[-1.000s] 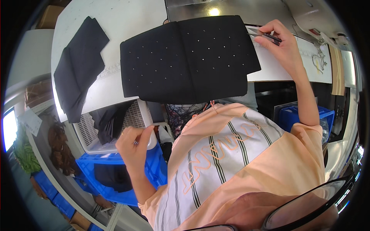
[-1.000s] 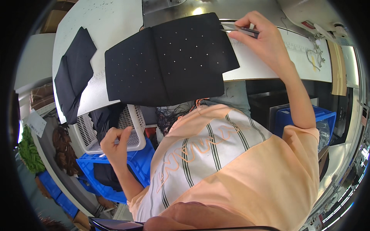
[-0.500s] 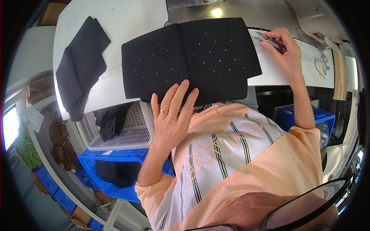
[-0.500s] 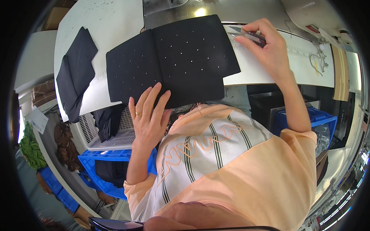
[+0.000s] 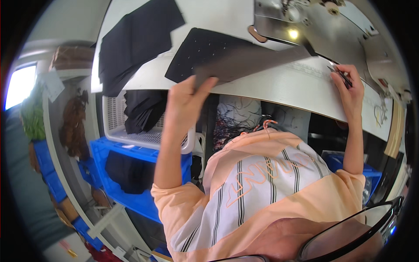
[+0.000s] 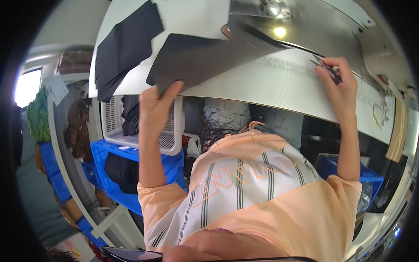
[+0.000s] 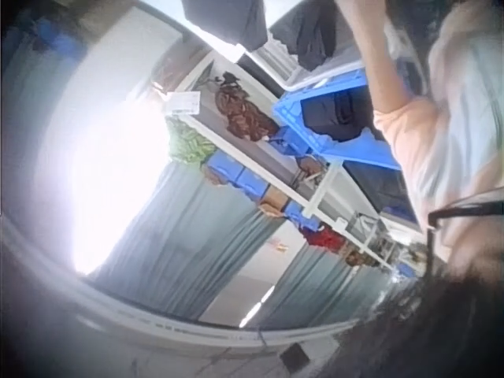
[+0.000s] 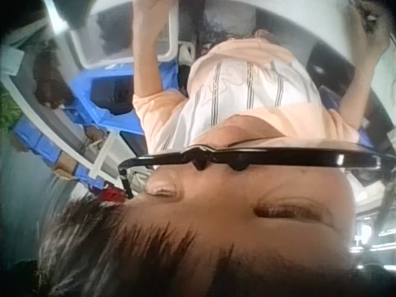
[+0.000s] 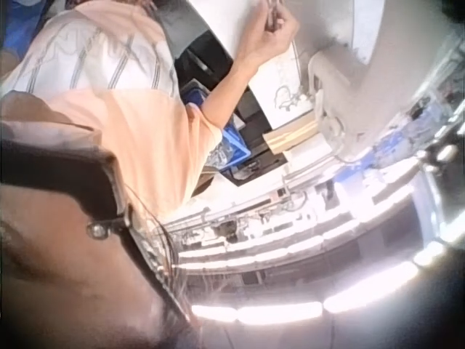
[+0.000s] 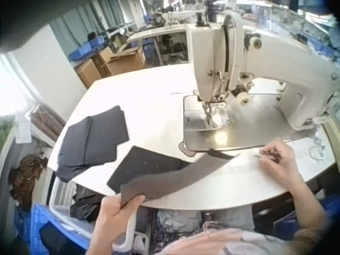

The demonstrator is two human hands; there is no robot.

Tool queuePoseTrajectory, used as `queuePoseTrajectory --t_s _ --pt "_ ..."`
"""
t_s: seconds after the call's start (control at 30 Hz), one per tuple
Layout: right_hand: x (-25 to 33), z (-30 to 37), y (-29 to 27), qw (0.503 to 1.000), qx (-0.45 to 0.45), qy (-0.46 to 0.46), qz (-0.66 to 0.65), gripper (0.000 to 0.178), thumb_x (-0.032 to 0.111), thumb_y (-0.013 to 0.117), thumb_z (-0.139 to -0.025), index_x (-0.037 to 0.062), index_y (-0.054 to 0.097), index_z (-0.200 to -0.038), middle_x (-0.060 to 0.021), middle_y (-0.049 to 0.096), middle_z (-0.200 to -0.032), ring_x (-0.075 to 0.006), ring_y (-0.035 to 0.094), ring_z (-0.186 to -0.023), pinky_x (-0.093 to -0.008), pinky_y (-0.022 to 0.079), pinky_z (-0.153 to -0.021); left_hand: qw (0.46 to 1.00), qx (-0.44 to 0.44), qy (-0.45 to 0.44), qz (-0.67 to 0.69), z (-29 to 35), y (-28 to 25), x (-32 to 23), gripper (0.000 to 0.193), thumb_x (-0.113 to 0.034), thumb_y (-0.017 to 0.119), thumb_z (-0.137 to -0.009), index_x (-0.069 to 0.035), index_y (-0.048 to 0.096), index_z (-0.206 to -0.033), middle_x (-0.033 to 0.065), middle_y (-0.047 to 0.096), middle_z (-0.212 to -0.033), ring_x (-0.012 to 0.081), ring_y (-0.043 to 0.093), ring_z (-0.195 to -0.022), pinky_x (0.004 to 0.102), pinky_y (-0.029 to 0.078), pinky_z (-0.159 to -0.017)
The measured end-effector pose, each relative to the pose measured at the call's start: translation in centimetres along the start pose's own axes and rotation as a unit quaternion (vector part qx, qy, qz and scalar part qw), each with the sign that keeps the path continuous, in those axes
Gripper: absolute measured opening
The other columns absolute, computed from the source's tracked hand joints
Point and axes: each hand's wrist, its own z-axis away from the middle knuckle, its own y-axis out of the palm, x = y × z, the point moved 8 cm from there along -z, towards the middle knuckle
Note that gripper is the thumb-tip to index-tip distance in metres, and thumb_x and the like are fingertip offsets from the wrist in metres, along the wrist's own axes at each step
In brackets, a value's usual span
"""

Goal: The recorder uses a pair of snips to trim excess material and threads from several black leather panels at a sewing station.

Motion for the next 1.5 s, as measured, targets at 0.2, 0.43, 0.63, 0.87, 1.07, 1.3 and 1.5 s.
queuePoseTrajectory --t_s 0.2,0.43,0.63,0.87,1.07,1.3,1.5 --pt "3.8 -2.2 4.7 0.99 0.121 -0.015 -0.067 0.028 0.015 0.074 -0.077 0.003 0.062 -0.099 -0.0005 0.06 -0.086 -0.0084 0.052 -0.075 -0.0224 0.043 -0.068 0.875 -0.367 0.054 -0.311 17.0 -15.6 2.8 0.027 0.002 0.058 -0.087 0.003 0.063 -0.114 0.0179 0.066 -0.108 0.0242 0.065 -0.095 0.0329 0.05 -0.086" --pt "17.9 -9.2 22.0 0.896 0.236 -0.374 -0.041 0.022 0.015 0.067 -0.082 0.0071 0.065 -0.102 -0.0097 0.065 -0.091 -0.025 0.063 -0.077 -0.0349 0.05 -0.068 0.877 -0.233 -0.136 -0.398 29.9 -11.6 18.9 0.044 0.011 0.055 -0.078 -0.004 0.061 -0.119 0.0171 0.061 -0.12 0.032 0.061 -0.106 0.0374 0.049 -0.091" --pt "22.1 -11.0 29.1 0.868 0.248 -0.421 0.088 0.017 0.014 0.065 -0.082 0.0068 0.062 -0.097 -0.0069 0.066 -0.085 -0.0265 0.064 -0.072 -0.0365 0.051 -0.066 0.85 -0.067 -0.25 -0.458 31.2 -6.9 32.5 0.027 -0.009 0.05 -0.087 -0.008 0.065 -0.109 0.0169 0.064 -0.113 0.0339 0.067 -0.082 0.042 0.055 -0.072" --pt "21.6 -12.5 25.9 0.907 0.227 -0.354 -0.011 0.011 0.014 0.062 -0.082 0.0063 0.056 -0.087 -0.0102 0.064 -0.072 -0.0282 0.063 -0.064 -0.0378 0.048 -0.059 0.915 0.043 -0.327 -0.231 23.2 -10.6 23.5 0.028 -0.021 0.071 -0.079 -0.004 0.069 -0.101 0.0148 0.066 -0.075 0.0296 0.067 -0.072 0.0351 0.052 -0.066" --pt "18.5 -4.3 13.8 0.92 0.207 -0.332 -0.011 0.021 0.006 0.065 -0.075 0.0094 0.05 -0.09 -0.0032 0.064 -0.069 -0.0258 0.062 -0.06 -0.0354 0.046 -0.05 0.869 -0.271 0.194 -0.365 9.4 -6.1 0.5 0.047 -0.025 0.073 -0.077 -0.01 0.061 -0.121 0.0145 0.055 -0.128 0.0299 0.05 -0.116 0.0465 0.03 -0.101" --pt "9.3 4.2 3.4 0.973 0.182 -0.144 -0.007 0.032 -0.006 0.067 -0.067 0.0062 0.054 -0.093 -0.0026 0.063 -0.075 -0.0205 0.062 -0.059 -0.0293 0.048 -0.052 0.878 -0.062 0.386 -0.278 1.7 6.8 -4.4 0.058 0.009 0.058 -0.061 -0.011 0.066 -0.115 0.0036 0.062 -0.121 0.0189 0.054 -0.115 0.048 0.015 -0.111" --pt "3.9 2.6 -0.1 0.996 0.065 -0.059 0.02 0.027 -0.007 0.066 -0.07 0.0037 0.058 -0.094 -0.0047 0.063 -0.077 -0.0138 0.058 -0.061 -0.0242 0.047 -0.056 0.834 -0.035 0.455 -0.31 -3.9 11.5 -9.7 0.044 0.003 0.056 -0.07 -0.008 0.065 -0.112 0.0064 0.062 -0.12 0.0208 0.057 -0.109 0.0505 0.038 -0.097"
